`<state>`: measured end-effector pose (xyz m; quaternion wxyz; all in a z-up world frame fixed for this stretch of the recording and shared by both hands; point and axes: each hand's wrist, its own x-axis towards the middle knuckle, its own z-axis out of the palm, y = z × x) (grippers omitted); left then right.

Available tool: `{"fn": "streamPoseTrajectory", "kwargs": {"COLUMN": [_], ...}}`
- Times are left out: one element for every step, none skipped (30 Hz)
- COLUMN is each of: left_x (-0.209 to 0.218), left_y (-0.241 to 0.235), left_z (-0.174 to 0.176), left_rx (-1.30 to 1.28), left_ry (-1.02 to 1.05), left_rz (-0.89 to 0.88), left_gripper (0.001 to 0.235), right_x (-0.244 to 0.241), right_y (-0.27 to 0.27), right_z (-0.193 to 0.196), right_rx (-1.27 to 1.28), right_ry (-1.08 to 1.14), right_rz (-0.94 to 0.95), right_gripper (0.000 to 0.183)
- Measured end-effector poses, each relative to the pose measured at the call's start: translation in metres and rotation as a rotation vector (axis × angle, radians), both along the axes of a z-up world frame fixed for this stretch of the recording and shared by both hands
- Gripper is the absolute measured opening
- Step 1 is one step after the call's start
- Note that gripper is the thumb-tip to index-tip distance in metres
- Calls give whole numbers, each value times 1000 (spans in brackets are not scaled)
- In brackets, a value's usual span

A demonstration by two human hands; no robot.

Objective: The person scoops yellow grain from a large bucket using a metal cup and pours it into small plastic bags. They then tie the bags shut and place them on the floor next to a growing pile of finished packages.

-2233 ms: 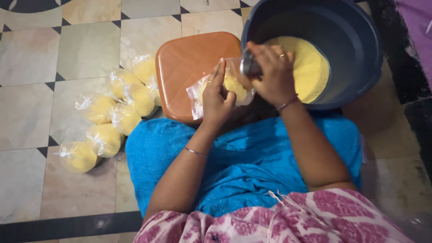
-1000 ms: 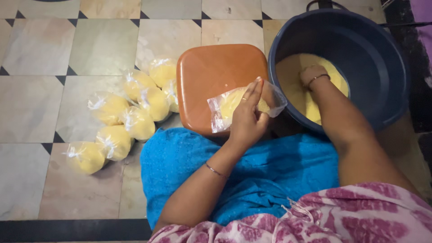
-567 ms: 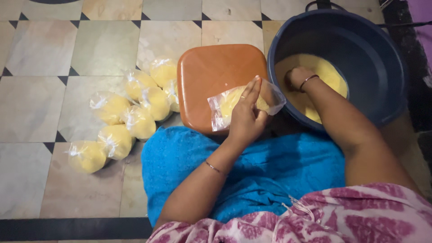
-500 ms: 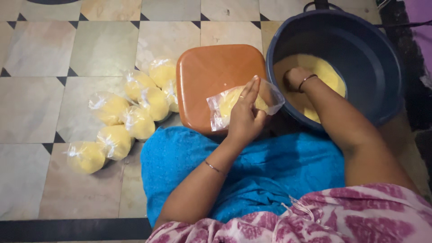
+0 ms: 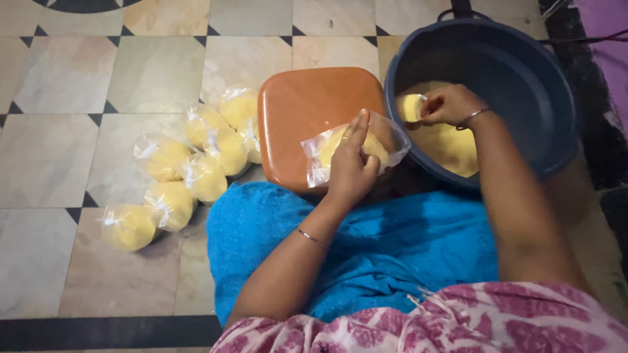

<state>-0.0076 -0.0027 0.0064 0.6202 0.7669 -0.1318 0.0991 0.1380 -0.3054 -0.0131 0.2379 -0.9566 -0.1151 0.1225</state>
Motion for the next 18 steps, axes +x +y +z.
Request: {"fn": "streamPoseTrajectory", "kwargs": {"left_x": [0,1,1,1,1,2,2,3,2,2,1,1,1,1,0,0,-1,0], "left_y": [-1,-2,-3,-5,-5,-4,-4,-3,-2,-1,0,0,-1,-1,-1,0,0,-1], "left_z": [-1,-3,-4,-6,-8,-10,-12,-13,-14,-14,-13,-12,-10,-7,-5,-3,-2,0], "left_rx": [6,12,19,25,34,118,199,279,226,173,120,105,89,74,82,90,99,102], "left_ry": [18,37,30,23,17,-97,-210,-325,-301,-276,-250,-169,-90,-11,-32,-52,-73,-79], "left_rz": [-3,-5,0,6,12,66,117,165,141,117,94,77,61,44,45,47,51,51], "left_gripper": [79,80,80,80,80,80,81,81,80,79,77,77,76,76,77,78,79,79], "right_x": [-9,-18,-25,-33,-41,-49,-56,-62,-67,-72,-75,-78,-80,-83,-87,-90,-92,-95], "right_y": [-4,-5,-5,-6,-6,-6,-8,-9,-10,-11,-12,-14,-15,-17,-19,-21,-22,-22], "right_z": [7,12,18,23,26,29,33,36,38,40,42,44,46,47,48,50,51,52], "right_rx": [10,46,83,120,126,133,138,93,47,1,-15,-31,-48,3,54,104,144,184], "right_ry": [-16,-41,-65,-90,-76,-62,-47,-43,-39,-34,-26,-17,-11,-44,-78,-112,-132,-152], "right_rz": [-64,-109,-152,-196,-234,-273,-312,-329,-345,-360,-386,-412,-436,-402,-369,-336,-326,-315], "right_gripper": [20,20,19,19,18,17,16,17,18,19,20,20,21,20,19,19,18,17]}}
